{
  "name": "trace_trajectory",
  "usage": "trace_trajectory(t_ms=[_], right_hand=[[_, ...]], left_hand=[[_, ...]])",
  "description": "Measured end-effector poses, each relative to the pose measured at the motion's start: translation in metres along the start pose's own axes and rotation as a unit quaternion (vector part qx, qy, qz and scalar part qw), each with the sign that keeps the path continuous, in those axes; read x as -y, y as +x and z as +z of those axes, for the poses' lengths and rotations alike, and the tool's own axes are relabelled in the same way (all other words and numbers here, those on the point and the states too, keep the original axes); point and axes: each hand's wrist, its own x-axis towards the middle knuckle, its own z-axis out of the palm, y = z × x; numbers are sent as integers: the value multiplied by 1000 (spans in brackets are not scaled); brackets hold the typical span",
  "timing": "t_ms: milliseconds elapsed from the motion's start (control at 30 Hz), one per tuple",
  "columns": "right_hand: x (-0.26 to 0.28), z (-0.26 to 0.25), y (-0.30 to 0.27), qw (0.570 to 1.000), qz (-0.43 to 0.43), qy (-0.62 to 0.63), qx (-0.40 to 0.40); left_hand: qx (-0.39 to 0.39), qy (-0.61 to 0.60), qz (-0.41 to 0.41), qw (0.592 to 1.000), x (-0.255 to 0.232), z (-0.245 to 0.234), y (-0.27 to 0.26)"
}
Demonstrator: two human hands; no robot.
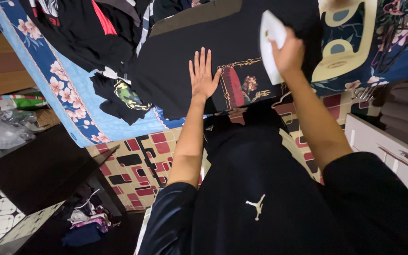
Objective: The person irons a black t-shirt on a floral-patterned ironing board, smoothing both sides of the garment. After ironing, the person places the t-shirt on a green hanger and hangs it on a nearby rack.
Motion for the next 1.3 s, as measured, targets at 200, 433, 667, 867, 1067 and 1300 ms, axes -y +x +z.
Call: trace_trajectory(t_ms=[200,433,667,867,1067,1300], right_hand=[[50,-10,-47,964,-163,-38,208],[63,-19,-20,961,-196,-10,196],[63,4,32,989,-116,-11,94],[75,6,6,958,-225,-3,180],[100,10,-58,889,-311,-115,317],[122,26,-23,917,-297,-74,258]], left_hand=[[-6,-1,6,1000,5,4,2],[-94,5,-15,995,19,23,-18],[-54,55,-63,995,29,15,-47],[-73,48,-90,992,38,16,-62],[-108,37,-108,988,51,21,-67],[-109,47,-111,987,54,26,-66]])
